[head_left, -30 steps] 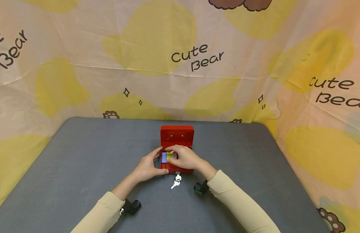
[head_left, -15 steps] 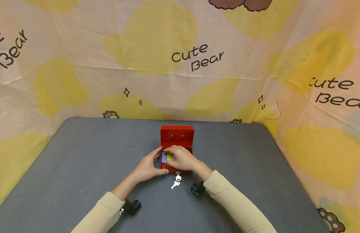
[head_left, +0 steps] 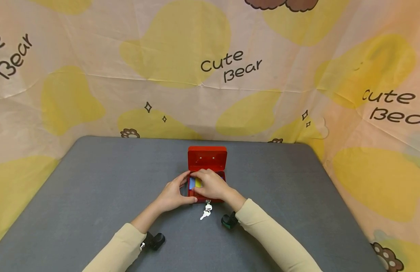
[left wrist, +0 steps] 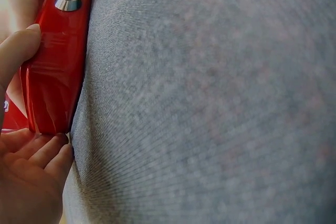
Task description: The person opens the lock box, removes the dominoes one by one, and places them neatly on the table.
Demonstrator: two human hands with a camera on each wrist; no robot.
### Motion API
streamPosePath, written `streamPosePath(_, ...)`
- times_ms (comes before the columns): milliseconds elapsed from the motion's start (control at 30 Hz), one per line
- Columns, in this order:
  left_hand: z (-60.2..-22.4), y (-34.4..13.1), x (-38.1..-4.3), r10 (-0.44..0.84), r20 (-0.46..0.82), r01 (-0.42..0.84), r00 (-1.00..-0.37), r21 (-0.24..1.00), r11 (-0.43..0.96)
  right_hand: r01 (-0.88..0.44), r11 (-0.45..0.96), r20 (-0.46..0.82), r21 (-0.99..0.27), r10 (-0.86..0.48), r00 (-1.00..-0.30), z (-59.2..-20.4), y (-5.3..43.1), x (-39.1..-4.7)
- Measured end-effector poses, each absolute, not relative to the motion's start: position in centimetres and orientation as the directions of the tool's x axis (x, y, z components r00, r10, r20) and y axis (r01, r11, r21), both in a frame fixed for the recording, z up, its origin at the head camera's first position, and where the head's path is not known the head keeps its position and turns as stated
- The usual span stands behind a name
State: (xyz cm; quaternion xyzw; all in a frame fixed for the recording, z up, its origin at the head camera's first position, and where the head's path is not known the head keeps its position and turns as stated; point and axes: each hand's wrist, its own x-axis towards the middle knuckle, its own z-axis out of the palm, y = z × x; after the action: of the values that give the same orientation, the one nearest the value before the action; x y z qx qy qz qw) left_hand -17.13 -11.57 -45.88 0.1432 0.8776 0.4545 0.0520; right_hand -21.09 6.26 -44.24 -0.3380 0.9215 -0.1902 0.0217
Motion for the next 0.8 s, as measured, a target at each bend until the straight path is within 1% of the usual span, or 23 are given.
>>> streamPosePath(533, -45.83, -11.57, -17.15, 0.300, 0.040, 0.207, -0.953, 0.811, 0.548, -0.637, 0.690, 0.101, -0.344, -0.648, -0.755, -44.56, 6.24, -21.00)
streamPosePath(800, -45.95, -11.57, -17.24, 0.300, 0.061, 0.227, -0.952, 0.797, 0.559, -0.656, 0.698, 0.123, -0.287, -0.652, -0.748, -44.63, 6.19, -21.08)
